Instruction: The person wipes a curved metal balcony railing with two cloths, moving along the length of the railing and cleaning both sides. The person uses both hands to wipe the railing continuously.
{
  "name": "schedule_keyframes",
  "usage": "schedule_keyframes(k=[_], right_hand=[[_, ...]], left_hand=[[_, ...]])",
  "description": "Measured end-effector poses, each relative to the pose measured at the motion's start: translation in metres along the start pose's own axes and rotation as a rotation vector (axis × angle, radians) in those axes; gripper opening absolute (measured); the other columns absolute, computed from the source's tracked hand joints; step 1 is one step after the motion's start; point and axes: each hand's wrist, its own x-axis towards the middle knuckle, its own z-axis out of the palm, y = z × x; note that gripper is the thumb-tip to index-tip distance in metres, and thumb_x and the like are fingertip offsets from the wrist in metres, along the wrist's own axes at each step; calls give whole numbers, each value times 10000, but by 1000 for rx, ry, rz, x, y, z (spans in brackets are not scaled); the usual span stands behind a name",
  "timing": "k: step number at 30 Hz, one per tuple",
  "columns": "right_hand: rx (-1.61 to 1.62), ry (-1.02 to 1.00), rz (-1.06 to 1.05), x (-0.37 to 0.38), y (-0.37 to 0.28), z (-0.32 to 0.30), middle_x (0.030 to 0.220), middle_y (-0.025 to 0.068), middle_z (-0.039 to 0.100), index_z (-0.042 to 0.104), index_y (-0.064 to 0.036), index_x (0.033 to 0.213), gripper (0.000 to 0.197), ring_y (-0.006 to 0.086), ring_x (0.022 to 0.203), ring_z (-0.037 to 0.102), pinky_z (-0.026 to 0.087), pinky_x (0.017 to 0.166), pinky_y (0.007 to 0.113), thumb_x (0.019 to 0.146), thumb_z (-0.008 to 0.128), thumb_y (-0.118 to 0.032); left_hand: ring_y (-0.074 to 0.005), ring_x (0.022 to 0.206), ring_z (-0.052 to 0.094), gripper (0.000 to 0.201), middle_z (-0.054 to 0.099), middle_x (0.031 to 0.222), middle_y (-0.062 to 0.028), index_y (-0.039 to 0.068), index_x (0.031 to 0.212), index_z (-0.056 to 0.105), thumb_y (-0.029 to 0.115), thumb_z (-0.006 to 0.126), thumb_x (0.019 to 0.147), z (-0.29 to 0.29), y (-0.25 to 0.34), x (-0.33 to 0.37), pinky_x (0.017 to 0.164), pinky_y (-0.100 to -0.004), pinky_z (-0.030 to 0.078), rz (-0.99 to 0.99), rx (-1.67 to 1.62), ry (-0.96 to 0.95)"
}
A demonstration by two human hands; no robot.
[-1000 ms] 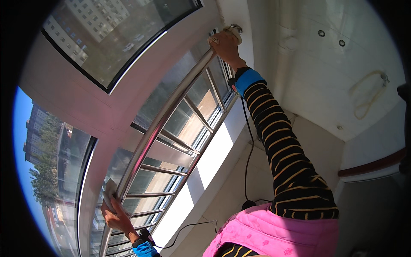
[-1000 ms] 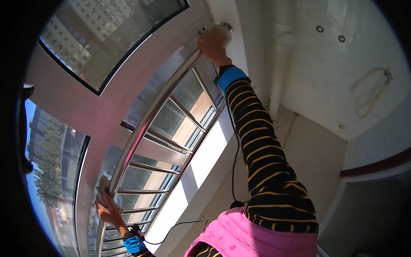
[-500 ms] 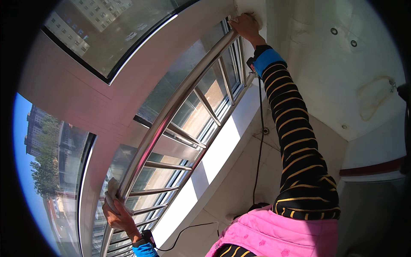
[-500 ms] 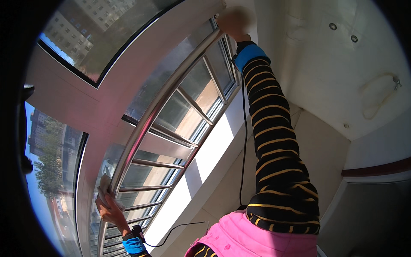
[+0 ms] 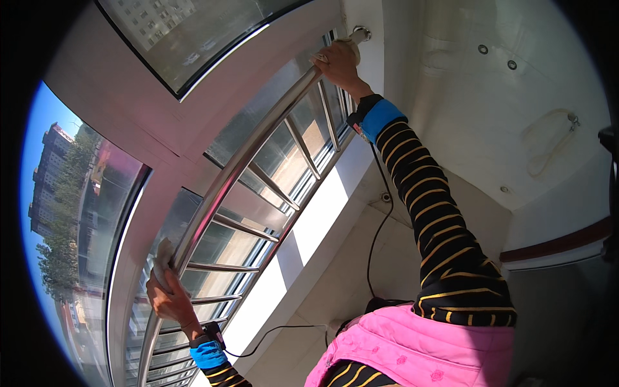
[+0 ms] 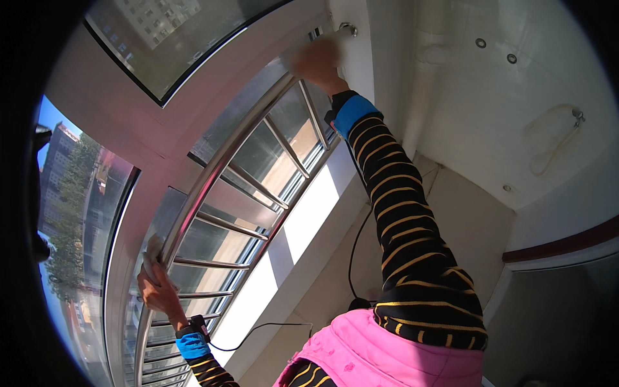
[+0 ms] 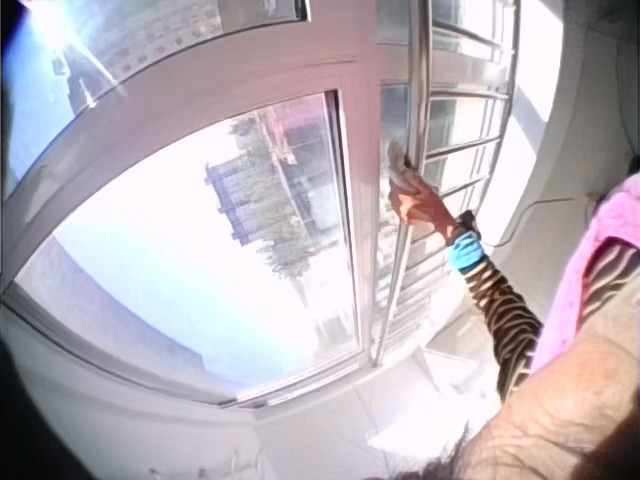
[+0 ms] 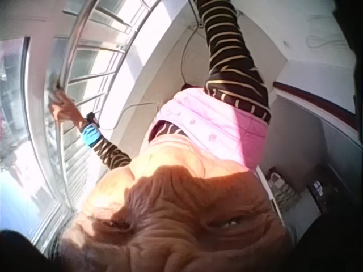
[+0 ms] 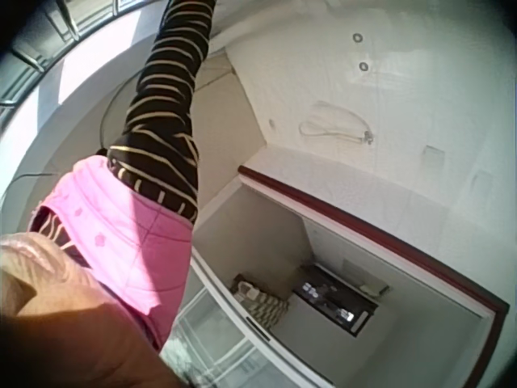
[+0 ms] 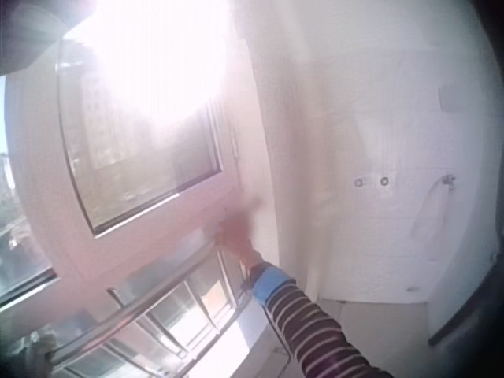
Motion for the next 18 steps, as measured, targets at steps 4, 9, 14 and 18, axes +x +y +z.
schedule_keyframes(k=[4,9,14,18], right_hand=[[203,216,-61,-31,-76,-26,1014,-41,647,711,-216,973,147,230,1103,524,349,929,492,867,644,-294],[455,178,-7,-55,-198,-69,1002,13,659,757,-198,941,194,260,1132,500,262,1054,550,782,734,-307],[643,190,-86,-78,-293,-111,1025,23,586,673,-162,981,187,257,1134,479,298,1021,537,823,721,-252],[760,146,-27,-83,-331,-130,996,-33,626,715,-247,888,139,229,1105,508,299,1023,502,772,690,-319]], left_hand=[[-354,899,670,350,699,1018,-133,61,1130,686,356,615,954,1,1,1,783,-448,543,14,-20,-8],[-361,881,673,419,694,1026,-154,43,1120,686,418,589,960,0,1,4,767,-445,547,-18,39,-49],[-343,817,677,443,682,930,-124,65,1108,693,463,561,964,0,3,5,699,-444,544,5,11,-19],[-348,818,681,476,685,940,-129,73,1119,687,499,541,964,-2,4,6,700,-456,545,21,-17,-16]])
